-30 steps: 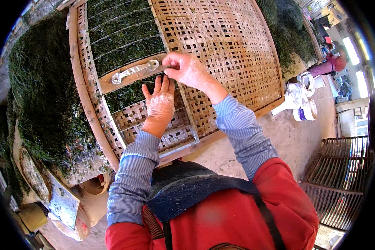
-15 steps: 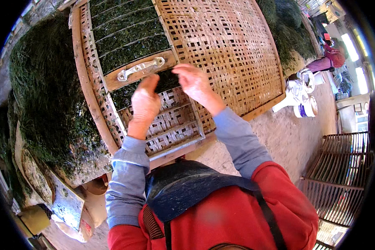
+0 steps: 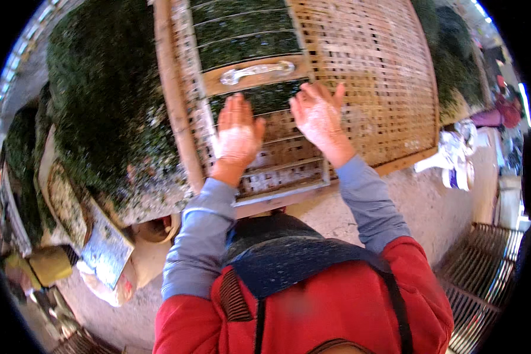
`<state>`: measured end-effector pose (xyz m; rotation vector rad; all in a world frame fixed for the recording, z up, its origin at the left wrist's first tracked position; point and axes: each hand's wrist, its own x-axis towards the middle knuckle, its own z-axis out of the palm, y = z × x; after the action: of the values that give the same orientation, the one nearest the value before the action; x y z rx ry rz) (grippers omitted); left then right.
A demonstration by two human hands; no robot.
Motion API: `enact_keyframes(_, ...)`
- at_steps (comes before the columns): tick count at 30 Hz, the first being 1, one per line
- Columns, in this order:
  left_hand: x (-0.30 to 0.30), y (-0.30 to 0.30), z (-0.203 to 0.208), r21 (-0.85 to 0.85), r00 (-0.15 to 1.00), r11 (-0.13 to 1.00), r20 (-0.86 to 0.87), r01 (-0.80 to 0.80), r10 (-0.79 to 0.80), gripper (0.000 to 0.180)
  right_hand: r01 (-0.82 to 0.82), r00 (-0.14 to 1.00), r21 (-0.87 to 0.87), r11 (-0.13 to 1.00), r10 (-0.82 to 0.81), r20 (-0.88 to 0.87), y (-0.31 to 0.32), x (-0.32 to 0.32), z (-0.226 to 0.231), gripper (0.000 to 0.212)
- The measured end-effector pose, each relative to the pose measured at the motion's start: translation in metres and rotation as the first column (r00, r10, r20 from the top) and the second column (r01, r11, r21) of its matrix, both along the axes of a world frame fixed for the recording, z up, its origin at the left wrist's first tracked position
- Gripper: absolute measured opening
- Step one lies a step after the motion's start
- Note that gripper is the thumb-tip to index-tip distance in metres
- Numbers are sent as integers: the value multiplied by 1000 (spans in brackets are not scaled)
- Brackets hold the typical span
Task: The person places green leaves into the compartments of a wooden tray and then gathers a fresh handful from a pile on the table.
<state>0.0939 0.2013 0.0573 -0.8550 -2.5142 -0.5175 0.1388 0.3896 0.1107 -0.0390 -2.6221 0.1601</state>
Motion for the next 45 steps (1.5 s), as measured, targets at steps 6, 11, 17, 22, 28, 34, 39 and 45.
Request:
enact_keyframes(6, 0, -14, 25, -35, 992, 998, 119, 56, -51, 52, 8, 990, 252, 968, -43, 136, -24, 4, -21, 40)
enact_keyframes(11, -8, -102, 26, 416, 994, 904, 78, -101, 76, 20, 9, 989, 261, 965, -47, 141, -22, 3, -32, 47)
enact_keyframes(17, 1, -205, -61, 31, 879, 916, 297, -400, 374, 33, -16, 999, 193, 981, 21, -25, -27, 3, -32, 47)
enact_keyframes(22, -19, -230, -72, 436, 901, 840, 412, -324, 134, 20, -2, 1000, 154, 988, -1, 17, -27, 1, -28, 50)
enact_keyframes(28, -27, -169, 42, 762, 749, 417, 617, -495, -239, 15, -151, 984, -327, 933, 110, -141, 2, 1, 0, 24)
enact_keyframes(34, -32, -15, 116, 857, 621, 475, 487, -202, -614, 20, 11, 914, -525, 851, -221, -339, 41, 31, -18, 11)
enact_keyframes(39, -58, 36, 59, 197, 868, 879, 171, 434, -467, 29, 101, 950, -440, 892, -218, -225, 45, 56, -24, 23)
enact_keyframes(45, -32, 21, 39, -31, 919, 924, 119, 381, -375, 28, -163, 978, -154, 975, 138, -159, 6, 36, -4, 40)
